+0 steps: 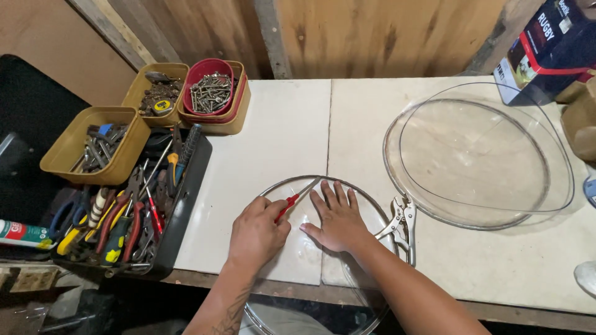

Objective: Repairing or assembling a drum head by fitting plastic film into metal hoops and securing them with tools

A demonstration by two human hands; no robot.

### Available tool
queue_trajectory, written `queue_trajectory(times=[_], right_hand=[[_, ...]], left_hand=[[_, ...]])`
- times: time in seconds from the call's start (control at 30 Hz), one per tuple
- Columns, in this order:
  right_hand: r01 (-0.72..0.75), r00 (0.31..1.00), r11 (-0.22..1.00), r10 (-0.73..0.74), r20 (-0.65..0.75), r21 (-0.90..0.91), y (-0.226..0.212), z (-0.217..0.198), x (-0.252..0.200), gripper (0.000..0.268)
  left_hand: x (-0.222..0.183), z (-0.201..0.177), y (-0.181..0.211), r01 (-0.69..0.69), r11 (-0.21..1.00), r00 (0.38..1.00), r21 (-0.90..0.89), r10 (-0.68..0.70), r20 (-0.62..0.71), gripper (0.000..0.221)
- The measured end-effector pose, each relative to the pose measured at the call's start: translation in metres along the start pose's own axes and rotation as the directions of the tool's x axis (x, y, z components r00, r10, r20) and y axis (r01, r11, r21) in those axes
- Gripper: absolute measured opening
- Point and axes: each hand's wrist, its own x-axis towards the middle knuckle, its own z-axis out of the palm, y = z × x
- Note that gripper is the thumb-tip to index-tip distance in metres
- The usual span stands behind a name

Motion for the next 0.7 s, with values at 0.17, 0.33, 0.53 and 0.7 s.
queue_trajectory(times=[0.17,0.33,0.53,0.7], right_hand=[[0.001,1.000,1.000,-0.001,0.006,-0.001,0.000,0.000,-0.001,0.084],[-0.003,1.000,1.000,0.003,0.008,-0.005,0.000,0.000,0.001,0.085],[0.002,1.000,1.000,-0.002,0.012,-0.003,0.000,0.001,0.000,0.085],[0.002,1.000,1.000,-0.002,-0.026,-0.001,0.002,0.007,0.004,0.084]], left_hand=[[0.001,0.002,0.000,-0.016,0.999,1.000,0.034,0.015,0.012,0.034],[0.004,-0.004,0.005,-0.016,0.999,1.000,0.035,0.016,0.015,0.033],[0.005,-0.012,0.008,0.009,0.999,0.999,0.034,-0.011,0.039,0.034],[0.010,-0.016,0.010,0.083,0.996,0.992,0.031,-0.085,0.096,0.036]])
